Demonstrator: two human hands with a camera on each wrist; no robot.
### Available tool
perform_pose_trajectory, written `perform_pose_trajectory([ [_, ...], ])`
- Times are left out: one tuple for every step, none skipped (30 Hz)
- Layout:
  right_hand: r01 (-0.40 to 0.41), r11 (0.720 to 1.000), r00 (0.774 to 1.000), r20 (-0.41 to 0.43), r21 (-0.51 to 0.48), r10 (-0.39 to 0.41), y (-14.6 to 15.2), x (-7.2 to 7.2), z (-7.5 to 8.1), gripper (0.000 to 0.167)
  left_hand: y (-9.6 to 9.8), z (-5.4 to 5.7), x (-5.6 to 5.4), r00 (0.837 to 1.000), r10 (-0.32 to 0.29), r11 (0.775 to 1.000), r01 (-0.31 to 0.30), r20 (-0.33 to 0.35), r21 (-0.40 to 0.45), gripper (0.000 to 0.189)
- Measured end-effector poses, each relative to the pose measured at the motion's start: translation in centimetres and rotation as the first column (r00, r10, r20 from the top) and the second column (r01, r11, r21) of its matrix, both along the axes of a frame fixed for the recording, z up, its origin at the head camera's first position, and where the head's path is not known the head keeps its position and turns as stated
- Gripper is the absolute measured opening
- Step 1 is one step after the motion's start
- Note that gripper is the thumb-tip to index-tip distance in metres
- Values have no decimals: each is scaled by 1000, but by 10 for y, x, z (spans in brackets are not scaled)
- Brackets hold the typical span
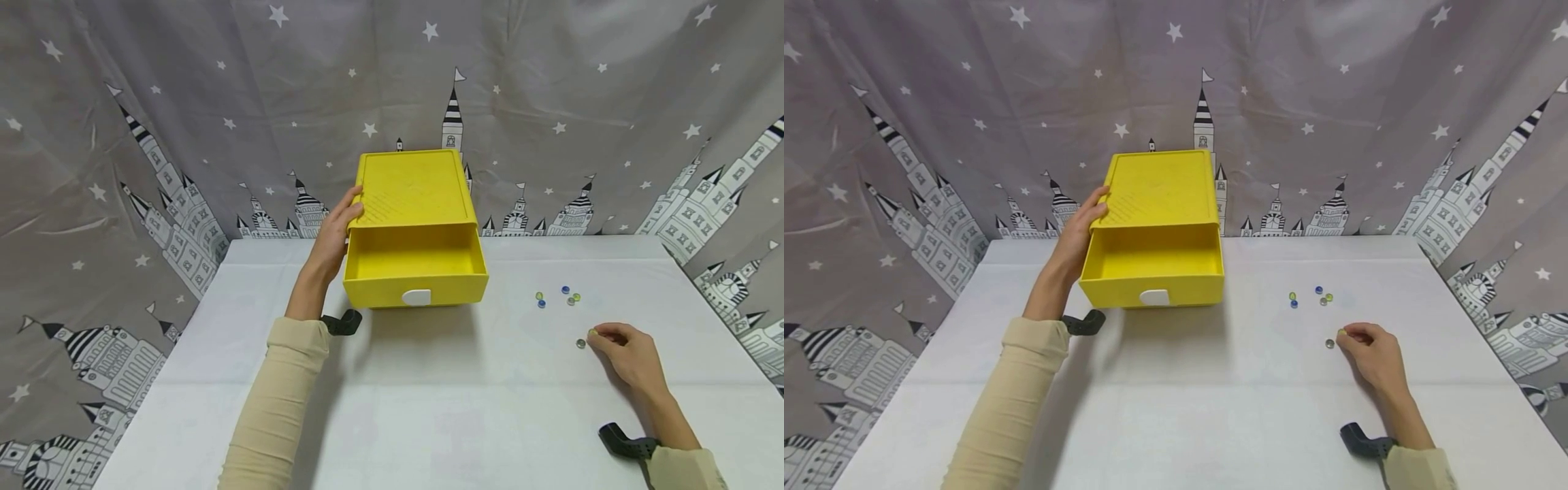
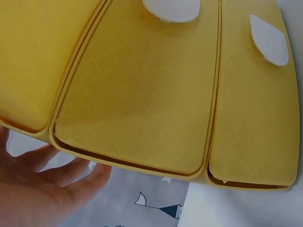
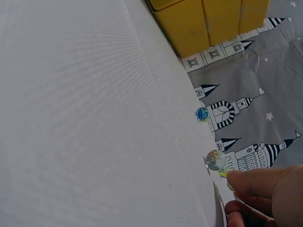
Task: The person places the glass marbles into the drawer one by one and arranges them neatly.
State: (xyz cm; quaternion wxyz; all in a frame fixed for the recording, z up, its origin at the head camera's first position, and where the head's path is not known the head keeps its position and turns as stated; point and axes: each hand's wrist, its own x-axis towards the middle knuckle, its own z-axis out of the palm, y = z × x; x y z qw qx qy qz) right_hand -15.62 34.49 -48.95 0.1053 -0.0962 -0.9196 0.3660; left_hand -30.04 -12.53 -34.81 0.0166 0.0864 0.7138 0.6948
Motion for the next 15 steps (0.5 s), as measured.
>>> perform_pose_trajectory([
  [1,1000,1000,0,0,-1,0,0,0,33,0,0,0,1000,0,1000,0,-1,1,54],
  [2,1000,1000,0,0,-2,0,0,0,33,0,0,0,1000,1,1000,-1,-2,3,54],
  [2,1000,1000,-1,1,-2,0,0,1,33,1,1,0,1000,2,1000,-2,-3,3,54],
  [1,1000,1000,-3,4,-1,0,0,1,33,1,1,0,1000,2,1000,-2,-3,5,53],
  [-1,1000,1000,-3,4,1,0,1,1,33,1,1,1,1000,3,1000,-3,-4,6,53],
  [-2,1000,1000,-3,1,2,0,1,1,33,1,1,1,1000,3,1000,-3,-5,5,53],
  [-3,1000,1000,-1,-2,3,0,1,1,33,1,1,1,1000,2,1000,-2,-6,7,53],
  [-4,1000,1000,2,-6,4,0,1,2,33,1,2,2,1000,2,1000,-2,-7,6,53],
  [-3,1000,1000,5,-9,3,0,1,2,34,2,2,2,1000,2,1000,-2,-8,5,53],
  [-4,1000,1000,10,-14,4,1,1,3,34,2,2,2,1000,1,1000,-1,-8,5,53],
  [-3,1000,1000,17,-19,4,1,1,3,35,1,2,2,1000,0,1000,0,-8,4,53],
  [-3,1000,1000,23,-23,4,1,1,4,35,1,2,2,1000,-1,1000,1,-8,2,53],
  [-3,1000,1000,29,-24,4,2,1,5,36,1,2,2,1000,-2,1000,2,-9,0,53],
  [-2,1000,999,34,-26,3,2,1,6,36,1,1,1,1000,-3,1000,3,-10,-2,53],
  [-2,1000,999,38,-28,3,2,1,6,37,1,2,1,1000,-4,1000,3,-10,-4,53],
])
